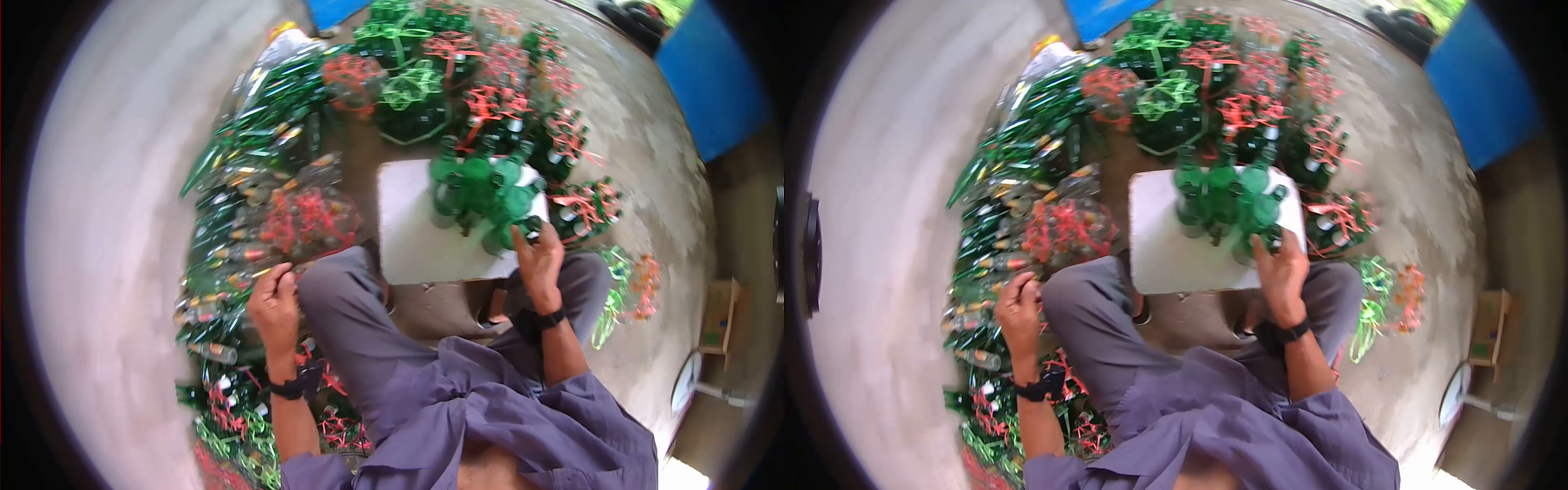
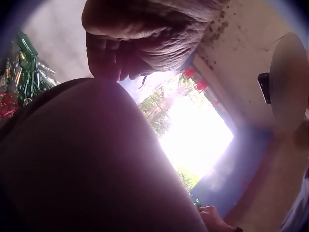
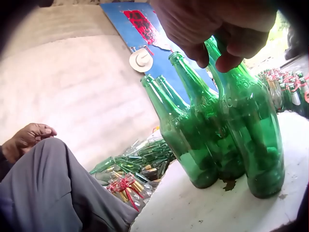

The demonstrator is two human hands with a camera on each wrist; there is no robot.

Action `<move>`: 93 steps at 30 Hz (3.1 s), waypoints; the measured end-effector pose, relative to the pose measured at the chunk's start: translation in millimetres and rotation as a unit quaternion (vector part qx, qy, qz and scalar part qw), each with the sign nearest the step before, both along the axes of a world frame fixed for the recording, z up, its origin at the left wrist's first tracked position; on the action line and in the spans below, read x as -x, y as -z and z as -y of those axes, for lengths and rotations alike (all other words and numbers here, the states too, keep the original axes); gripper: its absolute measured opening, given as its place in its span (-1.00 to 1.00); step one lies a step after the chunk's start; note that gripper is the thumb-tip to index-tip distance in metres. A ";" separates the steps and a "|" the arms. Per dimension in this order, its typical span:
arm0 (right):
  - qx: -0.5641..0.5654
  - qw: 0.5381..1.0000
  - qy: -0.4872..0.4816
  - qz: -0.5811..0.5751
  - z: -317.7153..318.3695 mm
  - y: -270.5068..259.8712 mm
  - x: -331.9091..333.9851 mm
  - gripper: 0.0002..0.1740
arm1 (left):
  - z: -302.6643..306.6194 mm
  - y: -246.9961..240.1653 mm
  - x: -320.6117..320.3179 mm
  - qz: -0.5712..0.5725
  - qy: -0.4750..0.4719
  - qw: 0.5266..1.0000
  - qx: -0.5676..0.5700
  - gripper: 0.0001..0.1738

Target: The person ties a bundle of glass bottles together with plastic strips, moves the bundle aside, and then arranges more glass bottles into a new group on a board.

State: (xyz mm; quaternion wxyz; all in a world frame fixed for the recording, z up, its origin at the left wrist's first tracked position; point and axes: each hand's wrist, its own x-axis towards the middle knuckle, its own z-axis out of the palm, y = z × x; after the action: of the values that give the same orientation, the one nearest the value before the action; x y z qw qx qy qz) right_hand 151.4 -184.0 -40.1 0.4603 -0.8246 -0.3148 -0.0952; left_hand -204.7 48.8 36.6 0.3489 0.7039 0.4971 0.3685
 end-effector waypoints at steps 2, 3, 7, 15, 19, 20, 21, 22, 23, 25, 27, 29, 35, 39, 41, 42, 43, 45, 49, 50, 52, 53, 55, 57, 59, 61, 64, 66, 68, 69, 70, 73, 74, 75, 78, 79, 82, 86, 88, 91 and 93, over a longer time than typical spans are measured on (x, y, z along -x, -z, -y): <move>-0.036 0.998 -0.029 -0.038 4.2 10.2 -4.6 -0.77 | -4.6 12.8 11.1 -0.005 0.010 0.999 0.030 -0.82; -0.037 0.992 -0.036 -0.118 6.7 8.8 -2.3 -0.78 | -6.4 17.7 18.1 -0.012 0.018 0.999 0.038 -0.79; 0.074 0.984 -0.018 -0.164 19.0 14.2 -5.9 -0.74 | -10.5 62.5 47.5 0.000 0.005 0.999 0.054 -0.77; 0.173 0.983 -0.014 -0.059 18.8 6.9 -7.4 -0.58 | -3.0 102.8 88.3 0.013 -0.038 0.977 0.209 -0.79; 0.183 0.979 -0.063 0.064 45.9 48.6 -24.1 -0.47 | -7.6 111.4 113.4 -0.013 -0.049 0.980 0.195 -0.77; 0.163 0.969 -0.085 0.166 51.2 60.3 -28.6 -0.46 | -9.3 112.3 119.2 -0.012 -0.051 0.979 0.196 -0.77; 0.197 0.954 -0.075 0.212 49.8 55.7 -28.2 -0.48 | -11.9 112.9 124.7 -0.012 -0.068 0.977 0.200 -0.76; 0.197 0.954 -0.076 0.213 49.6 49.5 -28.9 -0.48 | -15.1 112.6 130.9 -0.012 -0.085 0.976 0.203 -0.75; 0.295 0.950 -0.058 0.086 50.6 41.8 -29.5 -0.51 | -19.9 116.7 139.6 -0.021 -0.090 0.973 0.211 -0.72; 0.387 0.920 -0.039 -0.041 47.9 24.2 -22.8 -0.54 | -27.2 121.0 153.3 0.001 -0.109 0.971 0.215 -0.72; 0.430 0.895 -0.086 -0.079 42.3 9.4 -10.4 -0.58 | -37.0 129.9 169.8 0.033 -0.137 0.963 0.231 -0.73; 0.428 0.888 -0.130 -0.110 24.3 -12.9 10.2 -0.58 | -50.0 140.0 185.5 0.041 -0.149 0.955 0.253 -0.74; 0.241 0.880 -0.362 -0.193 -38.6 -50.9 94.8 -0.36 | -87.6 182.5 228.7 0.127 -0.203 0.895 0.376 -0.74; 0.193 0.831 -0.522 0.010 -92.1 -88.8 143.6 -0.09 | -109.6 205.3 238.8 0.103 -0.226 0.882 0.400 -0.73; 0.193 0.813 -0.549 0.018 -115.0 -99.8 167.9 -0.06 | -120.8 211.3 237.4 0.097 -0.243 0.879 0.399 -0.73; 0.189 0.782 -0.594 0.028 -127.1 -102.3 177.8 -0.05 | -127.3 216.6 237.8 0.097 -0.243 0.878 0.401 -0.73; 0.184 0.747 -0.638 0.039 -136.3 -102.7 185.4 -0.03 | -133.3 222.7 238.5 0.101 -0.249 0.878 0.397 -0.72; 0.195 0.740 -0.643 0.033 -149.7 -96.9 197.5 -0.03 | -144.8 231.7 240.6 0.105 -0.258 0.875 0.396 -0.72; 0.210 0.724 -0.657 -0.008 -163.6 -79.3 203.5 -0.02 | -168.9 245.6 246.4 0.075 -0.275 0.879 0.381 -0.70; 0.208 0.722 -0.660 -0.013 -164.7 -77.8 205.0 -0.01 | -176.2 249.4 247.4 0.072 -0.276 0.885 0.368 -0.68; 0.212 0.721 -0.660 -0.020 -166.0 -75.4 206.3 -0.02 | -190.5 255.5 247.8 0.063 -0.299 0.882 0.360 -0.64; 0.216 0.715 -0.664 -0.025 -168.4 -75.0 205.9 -0.04 | -198.3 258.0 249.0 0.054 -0.313 0.883 0.345 -0.60; 0.221 0.705 -0.673 -0.036 -172.4 -74.3 205.3 -0.10 | -209.8 267.8 254.9 0.056 -0.325 0.886 0.325 -0.44; 0.220 0.701 -0.677 -0.047 -175.5 -71.8 204.4 -0.11 | -220.5 272.0 256.7 0.055 -0.319 0.885 0.334 -0.39; 0.221 0.695 -0.681 -0.064 -176.9 -70.9 203.5 -0.14 | -227.6 270.9 255.5 0.046 -0.304 0.886 0.348 -0.33; 0.216 0.695 -0.682 -0.071 -178.1 -69.3 203.5 -0.14 | -232.8 275.4 256.4 0.051 -0.299 0.888 0.346 -0.33; 0.218 0.694 -0.681 -0.078 -180.7 -69.7 203.3 -0.15 | -240.0 279.9 257.6 0.066 -0.283 0.889 0.354 -0.35; 0.211 0.690 -0.690 -0.051 -183.1 -68.0 203.6 -0.13 | -246.6 283.5 258.1 0.074 -0.271 0.889 0.361 -0.36; 0.212 0.690 -0.691 -0.048 -183.1 -66.4 205.0 -0.15 | -250.3 287.9 260.7 0.103 -0.273 0.868 0.402 -0.39; 0.211 0.691 -0.690 -0.051 -183.2 -66.4 206.4 -0.15 | -251.2 292.5 262.2 0.106 -0.270 0.873 0.392 -0.42; 0.211 0.692 -0.688 -0.053 -183.1 -66.4 207.5 -0.16 | -251.3 296.3 263.4 0.105 -0.268 0.875 0.390 -0.42; 0.215 0.689 -0.691 -0.043 -182.5 -64.8 207.8 -0.16 | -253.9 299.5 260.8 0.123 -0.296 0.867 0.382 -0.46; 0.213 0.689 -0.691 -0.042 -183.0 -65.5 207.5 -0.16 | -256.2 299.0 261.7 0.123 -0.296 0.867 0.380 -0.46; 0.214 0.689 -0.691 -0.053 -183.6 -66.3 207.0 -0.16 | -257.2 301.3 264.4 0.118 -0.300 0.873 0.367 -0.46; 0.215 0.690 -0.688 -0.067 -182.5 -68.5 206.4 -0.16 | -251.5 310.5 271.4 0.097 -0.316 0.884 0.330 -0.46; 0.215 0.692 -0.685 -0.069 -182.0 -69.2 206.5 -0.16 | -249.7 313.8 272.7 0.087 -0.357 0.883 0.293 -0.51; 0.221 0.693 -0.683 -0.066 -182.2 -72.3 206.2 -0.14 | -244.3 313.0 280.4 0.039 -0.431 0.875 0.218 -0.61; 0.221 0.694 -0.682 -0.065 -181.5 -74.4 203.0 -0.12 | -243.6 317.0 300.7 0.002 -0.499 0.855 0.142 -0.64; 0.204 0.700 -0.682 -0.053 -180.3 -70.7 201.6 -0.11 | -242.7 284.3 287.9 0.029 -0.524 0.833 0.172 -0.64; 0.194 0.707 -0.678 -0.050 -178.1 -68.0 201.2 -0.09 | -243.4 278.7 303.4 0.084 -0.516 0.827 0.206 -0.69; 0.190 0.708 -0.677 -0.062 -175.9 -66.6 200.2 -0.11 | -244.6 276.2 320.6 0.112 -0.484 0.843 0.207 -0.72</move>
State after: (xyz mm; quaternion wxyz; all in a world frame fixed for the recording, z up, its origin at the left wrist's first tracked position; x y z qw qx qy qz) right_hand -48.8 -8.1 26.5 0.2534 -0.4646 -0.7705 0.3553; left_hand -525.3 293.4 -239.6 0.3172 0.2390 0.7969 0.4553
